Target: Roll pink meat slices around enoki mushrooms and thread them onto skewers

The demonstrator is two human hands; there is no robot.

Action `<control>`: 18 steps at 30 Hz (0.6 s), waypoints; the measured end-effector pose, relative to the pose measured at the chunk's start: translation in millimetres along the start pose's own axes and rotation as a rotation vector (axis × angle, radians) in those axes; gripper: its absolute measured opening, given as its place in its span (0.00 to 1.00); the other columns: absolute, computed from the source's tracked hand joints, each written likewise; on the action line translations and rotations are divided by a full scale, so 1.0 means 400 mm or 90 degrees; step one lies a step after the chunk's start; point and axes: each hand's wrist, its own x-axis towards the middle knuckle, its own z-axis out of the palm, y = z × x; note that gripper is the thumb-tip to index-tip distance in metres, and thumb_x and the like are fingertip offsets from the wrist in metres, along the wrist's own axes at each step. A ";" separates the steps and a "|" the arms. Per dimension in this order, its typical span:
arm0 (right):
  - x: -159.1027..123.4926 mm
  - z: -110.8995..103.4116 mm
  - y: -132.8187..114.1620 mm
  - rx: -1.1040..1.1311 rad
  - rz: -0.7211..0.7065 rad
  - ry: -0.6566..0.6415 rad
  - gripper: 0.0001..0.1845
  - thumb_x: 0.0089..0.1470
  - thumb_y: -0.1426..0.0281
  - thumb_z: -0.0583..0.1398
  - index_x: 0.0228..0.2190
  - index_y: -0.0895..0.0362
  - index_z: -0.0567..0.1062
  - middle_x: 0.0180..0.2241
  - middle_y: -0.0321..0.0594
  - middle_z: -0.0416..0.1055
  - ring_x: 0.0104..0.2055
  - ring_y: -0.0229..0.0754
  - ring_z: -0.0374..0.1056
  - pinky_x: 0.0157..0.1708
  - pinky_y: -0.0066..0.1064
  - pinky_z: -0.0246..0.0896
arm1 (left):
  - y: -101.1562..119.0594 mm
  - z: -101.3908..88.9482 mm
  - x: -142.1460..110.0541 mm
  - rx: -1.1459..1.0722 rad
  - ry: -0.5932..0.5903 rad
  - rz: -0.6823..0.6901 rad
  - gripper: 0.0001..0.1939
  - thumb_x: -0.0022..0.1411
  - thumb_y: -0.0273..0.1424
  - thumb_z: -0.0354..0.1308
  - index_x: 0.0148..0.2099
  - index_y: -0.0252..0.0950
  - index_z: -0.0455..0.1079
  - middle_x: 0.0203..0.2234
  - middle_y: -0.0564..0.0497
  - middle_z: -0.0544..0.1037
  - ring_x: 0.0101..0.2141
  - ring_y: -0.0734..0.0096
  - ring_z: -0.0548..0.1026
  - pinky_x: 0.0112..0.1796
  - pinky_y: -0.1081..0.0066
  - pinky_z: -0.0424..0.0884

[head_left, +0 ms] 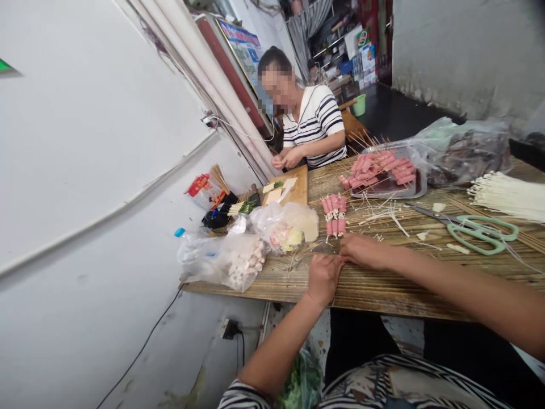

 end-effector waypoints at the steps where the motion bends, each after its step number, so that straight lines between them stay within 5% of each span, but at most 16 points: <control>1: -0.028 -0.008 -0.007 -0.021 0.011 0.040 0.15 0.58 0.70 0.55 0.24 0.59 0.76 0.27 0.44 0.72 0.33 0.41 0.64 0.35 0.31 0.56 | -0.001 0.000 0.001 -0.011 0.004 0.000 0.11 0.67 0.30 0.53 0.38 0.34 0.76 0.29 0.50 0.81 0.30 0.68 0.74 0.34 0.67 0.68; 5: -0.196 -0.023 -0.028 -0.106 0.142 0.207 0.18 0.62 0.66 0.50 0.31 0.56 0.76 0.30 0.43 0.71 0.36 0.43 0.63 0.38 0.35 0.58 | -0.001 0.001 0.000 -0.042 0.016 -0.008 0.12 0.67 0.30 0.52 0.48 0.38 0.74 0.33 0.51 0.81 0.33 0.70 0.75 0.36 0.67 0.69; 9: -0.352 0.014 -0.037 -0.237 0.230 0.245 0.18 0.62 0.64 0.50 0.33 0.58 0.76 0.32 0.45 0.71 0.37 0.47 0.63 0.39 0.39 0.59 | -0.001 0.006 0.000 -0.037 0.011 -0.028 0.11 0.68 0.32 0.52 0.47 0.39 0.75 0.30 0.51 0.81 0.31 0.70 0.75 0.35 0.67 0.68; 18: -0.435 0.080 -0.010 -0.174 0.240 0.242 0.14 0.62 0.71 0.48 0.38 0.58 0.73 0.35 0.43 0.69 0.38 0.42 0.65 0.36 0.33 0.62 | 0.003 0.023 0.022 -0.052 0.006 -0.070 0.12 0.67 0.32 0.52 0.43 0.37 0.77 0.27 0.50 0.80 0.28 0.72 0.73 0.35 0.69 0.66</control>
